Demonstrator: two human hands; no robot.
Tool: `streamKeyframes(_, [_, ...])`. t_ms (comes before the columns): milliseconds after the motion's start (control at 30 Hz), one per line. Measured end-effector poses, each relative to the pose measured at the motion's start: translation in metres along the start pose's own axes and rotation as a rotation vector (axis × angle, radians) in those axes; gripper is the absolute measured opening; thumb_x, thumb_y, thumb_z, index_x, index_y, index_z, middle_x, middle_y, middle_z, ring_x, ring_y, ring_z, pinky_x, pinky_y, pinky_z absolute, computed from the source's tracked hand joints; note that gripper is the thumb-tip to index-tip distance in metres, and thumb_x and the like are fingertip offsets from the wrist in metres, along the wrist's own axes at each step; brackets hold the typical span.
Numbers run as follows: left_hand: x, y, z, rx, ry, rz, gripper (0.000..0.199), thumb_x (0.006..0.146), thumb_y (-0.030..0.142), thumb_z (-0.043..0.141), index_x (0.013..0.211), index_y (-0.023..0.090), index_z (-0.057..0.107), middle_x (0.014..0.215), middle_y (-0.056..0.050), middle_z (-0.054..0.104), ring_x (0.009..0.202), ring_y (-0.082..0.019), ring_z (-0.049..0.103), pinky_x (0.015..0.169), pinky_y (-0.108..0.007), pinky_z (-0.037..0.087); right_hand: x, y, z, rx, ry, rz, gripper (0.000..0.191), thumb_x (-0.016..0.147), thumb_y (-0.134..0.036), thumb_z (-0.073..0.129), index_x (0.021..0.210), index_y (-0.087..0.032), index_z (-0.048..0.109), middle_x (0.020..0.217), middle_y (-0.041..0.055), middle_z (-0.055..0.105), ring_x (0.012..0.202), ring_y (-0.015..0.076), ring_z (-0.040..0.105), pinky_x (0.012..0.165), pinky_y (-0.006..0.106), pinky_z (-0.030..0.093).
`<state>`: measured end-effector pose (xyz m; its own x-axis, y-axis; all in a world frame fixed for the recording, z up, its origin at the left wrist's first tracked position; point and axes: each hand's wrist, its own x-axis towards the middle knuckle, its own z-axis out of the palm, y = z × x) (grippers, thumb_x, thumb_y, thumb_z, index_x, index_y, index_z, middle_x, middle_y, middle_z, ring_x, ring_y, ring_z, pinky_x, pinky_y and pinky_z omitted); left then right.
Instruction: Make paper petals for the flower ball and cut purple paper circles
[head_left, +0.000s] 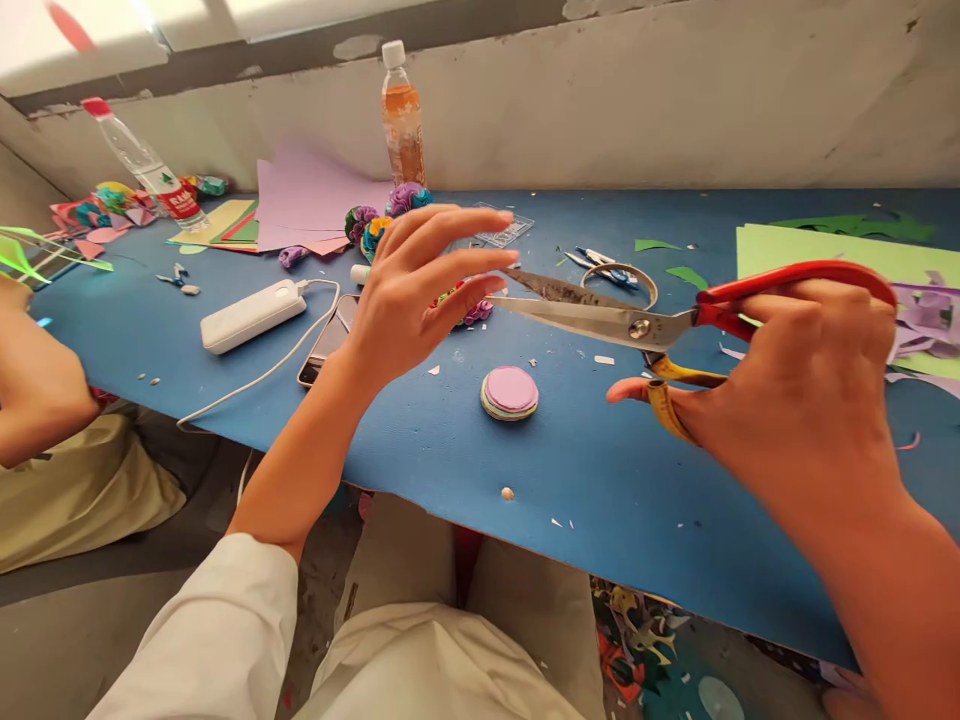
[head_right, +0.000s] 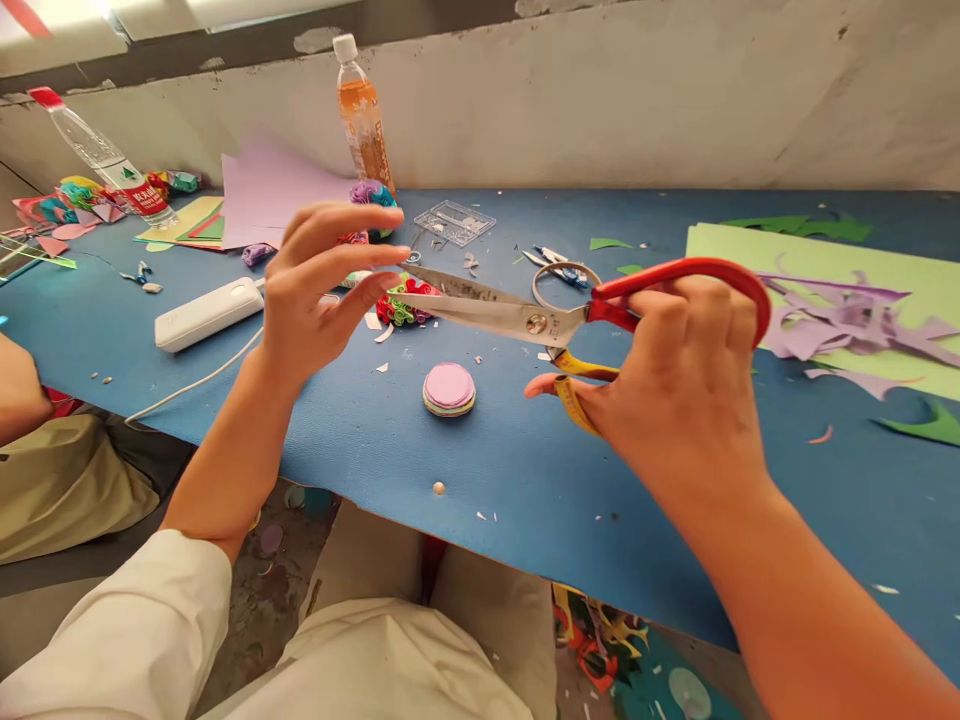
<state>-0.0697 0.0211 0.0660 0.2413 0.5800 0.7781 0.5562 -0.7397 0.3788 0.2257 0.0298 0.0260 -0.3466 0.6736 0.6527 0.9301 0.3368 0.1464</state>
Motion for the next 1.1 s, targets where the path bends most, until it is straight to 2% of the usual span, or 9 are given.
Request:
streamKeyframes(67, [-0.001, 0.004, -0.004, 0.055, 0.032, 0.042, 0.023, 0.094, 0.04, 0.052, 0.103, 0.03, 0.07, 0.126, -0.002, 0.063, 0.122, -0.02, 0.054, 0.113, -0.041, 0.033, -0.001, 0.002, -0.001, -0.039, 0.035, -0.081, 0.084, 0.08, -0.083, 0.026, 0.117, -0.01, 0.045, 0.112, 0.0253, 0.052, 0.112, 0.0372, 0.048, 0.093, 0.059, 0.039])
streamKeyframes(133, [-0.002, 0.007, -0.004, 0.092, 0.018, -0.007, 0.026, 0.094, 0.042, 0.05, 0.101, 0.028, 0.07, 0.125, -0.004, 0.063, 0.122, -0.022, 0.053, 0.112, -0.043, 0.034, -0.003, 0.004, -0.001, -0.048, 0.087, -0.173, 0.082, 0.083, -0.079, 0.03, 0.125, -0.009, 0.037, 0.114, 0.0252, 0.049, 0.113, 0.0378, 0.047, 0.092, 0.061, 0.039])
streamKeyframes(233, [-0.001, 0.007, 0.001, 0.099, -0.135, -0.18, 0.021, 0.09, 0.043, 0.057, 0.091, 0.028, 0.071, 0.117, -0.004, 0.066, 0.12, -0.025, 0.054, 0.105, -0.044, 0.041, -0.006, 0.005, -0.003, -0.032, 0.095, -0.215, 0.08, 0.084, -0.076, 0.033, 0.129, -0.009, 0.034, 0.114, 0.0246, 0.048, 0.113, 0.0388, 0.048, 0.091, 0.063, 0.04])
streamKeyframes(300, [0.0, 0.005, 0.005, 0.065, -0.229, -0.238, 0.015, 0.088, 0.04, 0.06, 0.088, 0.029, 0.07, 0.115, -0.003, 0.066, 0.119, -0.025, 0.054, 0.101, -0.044, 0.043, -0.007, 0.003, -0.004, -0.035, 0.087, -0.224, 0.082, 0.084, -0.076, 0.034, 0.13, -0.009, 0.035, 0.115, 0.025, 0.049, 0.112, 0.0396, 0.05, 0.09, 0.063, 0.04])
streamKeyframes(500, [0.002, 0.002, 0.01, -0.03, -0.307, -0.243, 0.015, 0.088, 0.031, 0.058, 0.079, 0.026, 0.069, 0.118, -0.003, 0.063, 0.123, -0.026, 0.052, 0.099, -0.046, 0.042, -0.009, -0.002, -0.006, -0.024, 0.057, -0.215, 0.089, 0.081, -0.08, 0.033, 0.131, -0.007, 0.037, 0.12, 0.027, 0.048, 0.117, 0.0421, 0.048, 0.091, 0.064, 0.04])
streamKeyframes(733, [0.003, 0.007, 0.011, 0.008, -0.346, -0.175, 0.009, 0.084, 0.022, 0.06, 0.075, 0.022, 0.063, 0.122, -0.003, 0.06, 0.127, -0.027, 0.048, 0.107, -0.046, 0.037, -0.011, -0.003, -0.009, 0.013, -0.004, -0.173, 0.093, 0.08, -0.083, 0.025, 0.134, -0.009, 0.036, 0.126, 0.0284, 0.047, 0.123, 0.0449, 0.044, 0.09, 0.068, 0.038])
streamKeyframes(867, [0.001, 0.008, 0.012, 0.017, -0.278, -0.124, 0.009, 0.088, 0.024, 0.053, 0.082, 0.022, 0.059, 0.126, -0.005, 0.057, 0.128, -0.026, 0.049, 0.108, -0.044, 0.037, -0.01, -0.006, -0.012, 0.02, 0.01, -0.147, 0.094, 0.078, -0.085, 0.022, 0.133, -0.01, 0.037, 0.122, 0.0272, 0.048, 0.12, 0.0427, 0.046, 0.086, 0.066, 0.039])
streamKeyframes(1000, [-0.001, 0.012, 0.01, -0.063, -0.058, -0.018, 0.01, 0.094, 0.023, 0.041, 0.089, 0.024, 0.05, 0.124, -0.006, 0.058, 0.124, -0.019, 0.051, 0.109, -0.039, 0.038, -0.009, -0.008, -0.016, 0.029, 0.015, -0.11, 0.1, 0.074, -0.088, 0.02, 0.133, -0.009, 0.039, 0.122, 0.0271, 0.048, 0.118, 0.0426, 0.048, 0.083, 0.066, 0.04])
streamKeyframes(1100, [0.0, 0.014, 0.009, -0.118, 0.085, -0.113, 0.016, 0.094, 0.02, 0.033, 0.082, 0.027, 0.042, 0.115, -0.003, 0.061, 0.115, -0.015, 0.056, 0.103, -0.032, 0.043, -0.009, -0.007, -0.016, 0.022, 0.034, -0.11, 0.102, 0.073, -0.089, 0.019, 0.131, -0.008, 0.041, 0.12, 0.0264, 0.05, 0.116, 0.0398, 0.05, 0.086, 0.064, 0.04])
